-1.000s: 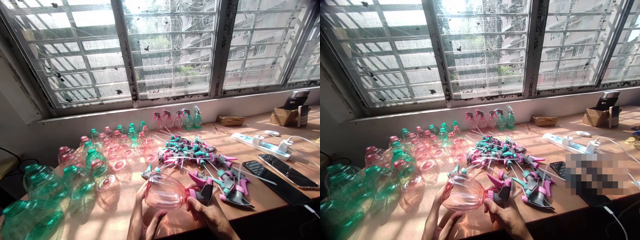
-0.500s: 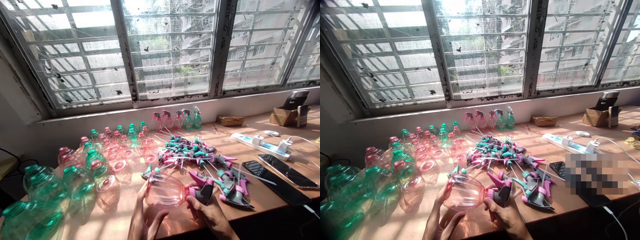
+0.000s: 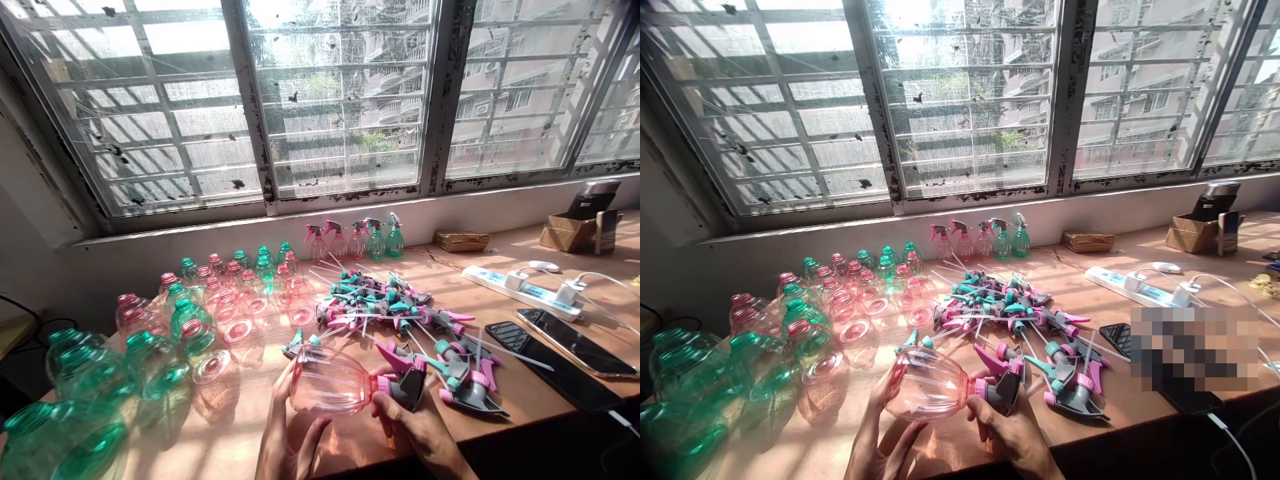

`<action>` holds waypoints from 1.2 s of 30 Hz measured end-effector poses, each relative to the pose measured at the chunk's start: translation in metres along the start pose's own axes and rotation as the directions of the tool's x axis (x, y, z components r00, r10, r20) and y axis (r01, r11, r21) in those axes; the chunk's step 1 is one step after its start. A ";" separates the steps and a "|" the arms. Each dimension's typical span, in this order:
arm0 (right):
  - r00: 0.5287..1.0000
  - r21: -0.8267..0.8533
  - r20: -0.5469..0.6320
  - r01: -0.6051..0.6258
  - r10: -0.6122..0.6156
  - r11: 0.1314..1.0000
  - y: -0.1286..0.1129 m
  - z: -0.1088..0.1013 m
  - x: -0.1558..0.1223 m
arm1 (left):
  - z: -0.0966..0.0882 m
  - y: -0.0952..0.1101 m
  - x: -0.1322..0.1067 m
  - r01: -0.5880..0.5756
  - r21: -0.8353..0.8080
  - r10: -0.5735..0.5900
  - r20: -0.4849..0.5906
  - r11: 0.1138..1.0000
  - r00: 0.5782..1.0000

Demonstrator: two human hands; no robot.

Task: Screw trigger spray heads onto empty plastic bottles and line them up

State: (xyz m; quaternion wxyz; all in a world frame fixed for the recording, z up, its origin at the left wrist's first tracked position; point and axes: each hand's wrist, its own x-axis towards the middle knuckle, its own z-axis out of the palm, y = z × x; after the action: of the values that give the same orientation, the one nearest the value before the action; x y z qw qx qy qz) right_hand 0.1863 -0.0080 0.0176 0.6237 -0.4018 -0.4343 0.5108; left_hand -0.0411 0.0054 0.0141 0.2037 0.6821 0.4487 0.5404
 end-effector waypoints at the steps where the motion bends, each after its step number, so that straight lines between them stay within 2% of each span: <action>1: 1.000 0.001 0.002 0.003 -0.003 1.000 0.001 0.000 0.000 | 0.000 0.000 0.000 -0.002 0.009 0.002 -0.002 1.000 1.000; 8: 1.000 -0.050 0.000 0.000 0.000 0.999 0.003 -0.003 -0.002 | -0.001 0.004 0.001 0.050 -0.076 -0.049 0.008 0.996 0.999; 15: 1.000 0.022 0.011 -0.008 0.008 1.000 0.000 0.000 -0.001 | -0.001 0.004 0.000 0.047 -0.028 -0.047 0.027 0.998 0.999; 21: 1.000 0.036 0.027 -0.011 0.010 0.999 -0.002 0.001 -0.002 | -0.009 0.004 0.000 -0.012 0.040 0.008 0.097 0.999 0.995; 25: 1.000 0.010 0.020 -0.003 0.003 1.000 -0.002 0.000 -0.002 | -0.012 0.002 0.003 -0.031 0.036 0.028 0.086 0.999 0.996; 29: 1.000 0.028 0.006 0.006 -0.006 1.000 -0.001 0.000 -0.002 | -0.010 -0.001 0.004 -0.086 0.079 0.076 0.122 0.993 0.990; 36: 1.000 0.025 0.023 0.019 -0.020 1.000 0.000 0.000 -0.001 | -0.003 0.000 0.001 -0.074 0.066 0.073 0.014 0.995 0.997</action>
State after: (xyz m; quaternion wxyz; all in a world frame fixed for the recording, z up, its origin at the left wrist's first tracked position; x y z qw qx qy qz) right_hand 0.1861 -0.0094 0.0170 0.6284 -0.3841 -0.4390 0.5146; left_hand -0.0434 0.0053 0.0153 0.1636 0.7077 0.4398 0.5282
